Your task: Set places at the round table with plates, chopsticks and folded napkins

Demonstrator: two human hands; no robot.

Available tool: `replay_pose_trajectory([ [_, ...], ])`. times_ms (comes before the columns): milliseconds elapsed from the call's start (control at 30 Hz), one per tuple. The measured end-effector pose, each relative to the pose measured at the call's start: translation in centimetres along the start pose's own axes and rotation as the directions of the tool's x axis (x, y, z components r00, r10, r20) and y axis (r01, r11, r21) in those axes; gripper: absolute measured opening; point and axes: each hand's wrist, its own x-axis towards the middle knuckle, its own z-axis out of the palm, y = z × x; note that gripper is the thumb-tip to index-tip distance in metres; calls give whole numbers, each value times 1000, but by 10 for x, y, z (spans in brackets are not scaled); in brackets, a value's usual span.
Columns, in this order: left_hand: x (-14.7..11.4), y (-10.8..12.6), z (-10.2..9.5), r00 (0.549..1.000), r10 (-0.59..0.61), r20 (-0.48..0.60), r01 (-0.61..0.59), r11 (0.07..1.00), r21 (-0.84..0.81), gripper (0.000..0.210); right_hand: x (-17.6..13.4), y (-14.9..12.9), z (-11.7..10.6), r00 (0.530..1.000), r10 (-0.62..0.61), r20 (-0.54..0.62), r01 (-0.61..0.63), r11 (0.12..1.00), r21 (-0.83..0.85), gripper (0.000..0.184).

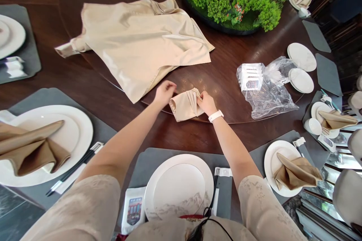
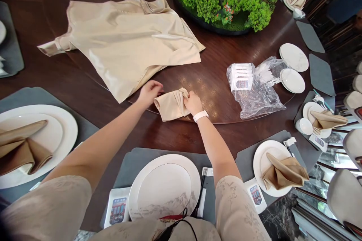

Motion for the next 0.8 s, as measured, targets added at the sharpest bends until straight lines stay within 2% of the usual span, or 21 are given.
replay_pose_trajectory([
  [100,5,17,-8,997,-81,-15,81,997,12,43,1,-3,-3,999,40,37,-40,999,15,11],
  [200,-8,46,12,996,-45,79,28,980,199,56,1,-4,-4,997,52,52,-53,999,13,8],
  [267,-20,57,28,994,-42,99,12,959,285,57,2,-1,-4,996,67,50,-69,997,25,7],
  [333,-29,59,36,997,-43,64,23,956,292,49,2,3,-3,995,91,48,-93,994,53,8],
  [400,-31,55,36,997,-59,44,46,965,257,44,2,8,-1,992,120,47,-123,988,89,9],
  [467,-29,49,30,991,-103,85,83,974,211,44,1,10,-2,986,158,60,-164,981,104,11],
  [533,-27,46,22,978,-140,154,114,979,169,42,1,9,-5,985,158,65,-162,985,61,26],
  [567,-26,46,20,972,-147,182,119,980,159,39,2,6,-8,991,119,57,-120,993,14,37],
  [633,-25,49,17,966,-138,218,104,981,162,36,7,-4,-14,997,-40,60,47,993,-112,52],
  [700,-25,53,18,963,-110,247,63,980,189,35,16,-17,-18,972,-190,136,218,948,-232,54],
  [733,-25,54,19,961,-94,261,38,977,209,35,22,-24,-19,955,-221,198,271,921,-281,52],
  [800,-24,57,20,955,-62,288,-15,966,257,35,34,-36,-18,932,-188,309,300,878,-374,52],
])
